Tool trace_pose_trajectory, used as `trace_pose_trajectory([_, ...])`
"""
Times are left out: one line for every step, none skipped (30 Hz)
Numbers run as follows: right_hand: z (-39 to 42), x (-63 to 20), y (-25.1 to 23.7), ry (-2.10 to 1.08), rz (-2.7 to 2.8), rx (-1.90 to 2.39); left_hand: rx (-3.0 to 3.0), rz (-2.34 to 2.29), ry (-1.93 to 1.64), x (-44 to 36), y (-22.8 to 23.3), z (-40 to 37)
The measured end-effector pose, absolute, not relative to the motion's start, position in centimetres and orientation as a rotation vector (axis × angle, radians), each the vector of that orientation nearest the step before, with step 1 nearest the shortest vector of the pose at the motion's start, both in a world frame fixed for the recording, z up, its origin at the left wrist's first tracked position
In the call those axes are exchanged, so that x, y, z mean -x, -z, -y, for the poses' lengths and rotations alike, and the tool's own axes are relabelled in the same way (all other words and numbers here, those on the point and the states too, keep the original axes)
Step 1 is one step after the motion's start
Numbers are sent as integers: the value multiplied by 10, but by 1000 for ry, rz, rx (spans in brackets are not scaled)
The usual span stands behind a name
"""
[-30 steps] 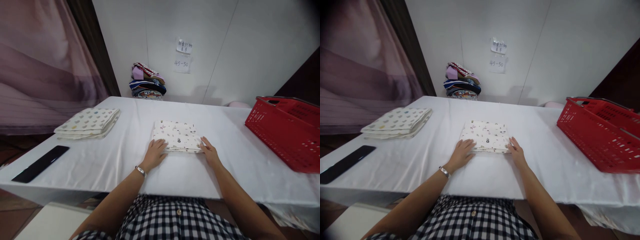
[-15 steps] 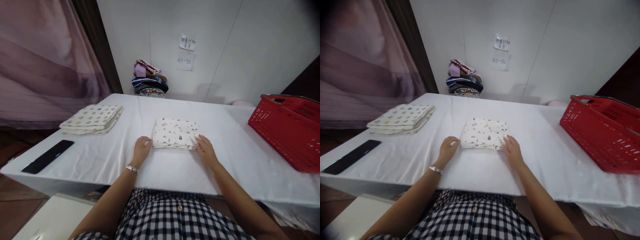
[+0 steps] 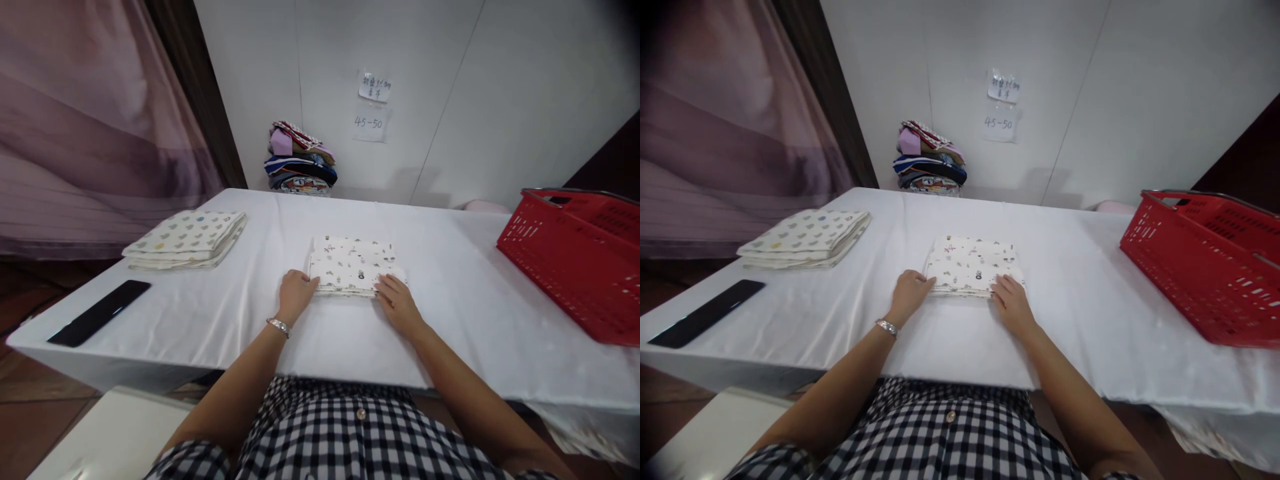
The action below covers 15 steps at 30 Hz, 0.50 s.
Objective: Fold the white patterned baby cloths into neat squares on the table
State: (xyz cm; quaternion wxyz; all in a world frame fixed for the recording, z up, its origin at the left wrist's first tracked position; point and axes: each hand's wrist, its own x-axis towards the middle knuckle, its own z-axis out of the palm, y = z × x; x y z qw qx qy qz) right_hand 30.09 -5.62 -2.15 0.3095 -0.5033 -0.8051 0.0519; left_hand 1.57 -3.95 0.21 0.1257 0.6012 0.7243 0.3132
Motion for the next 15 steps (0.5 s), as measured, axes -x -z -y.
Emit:
trace_pose_trajectory([56,-301,22,-138,2129,1331,-1744,-2112,-908,-16,-2,38])
trace_pose_trajectory([56,-301,23,-135,2131,1327,-1737,-2115,-904,-16,-2,37])
trace_pose_trajectory([56,-302,24,-129,2133,1321,-1727,-2118,-899,-17,-2,35])
trace_pose_trajectory([55,-302,24,-122,2136,1313,-1715,-2121,-893,-17,-2,34])
trace_pose_trajectory([55,-302,25,-114,2139,1306,-1703,-2126,-885,-17,-2,33])
trace_pose_trajectory([55,-302,25,-106,2140,1302,-1694,-2130,-879,-17,-2,32])
trace_pose_trajectory([55,-302,26,-101,2140,1299,-1690,-2133,-876,-17,-2,32])
trace_pose_trajectory([55,-302,26,-97,2139,1298,-1690,-2135,-873,-17,-3,31])
trace_pose_trajectory([55,-302,27,-94,2138,1296,-1694,-2136,-872,-17,-3,32])
trace_pose_trajectory([55,-302,27,-90,2136,1291,-1703,-2137,-872,-17,-4,32])
trace_pose_trajectory([55,-302,27,-84,2133,1281,-1715,-2138,-870,-17,-4,32])
trace_pose_trajectory([55,-302,28,-74,2128,1266,-1730,-2136,-869,-17,-4,33])
trace_pose_trajectory([55,-302,28,-61,2124,1246,-1745,-2133,-869,-17,-4,33])
trace_pose_trajectory([55,-302,29,-44,2120,1224,-1757,-2131,-870,-17,-3,33])
trace_pose_trajectory([54,-302,30,-27,2116,1204,-1767,-2126,-873,-17,-3,33])
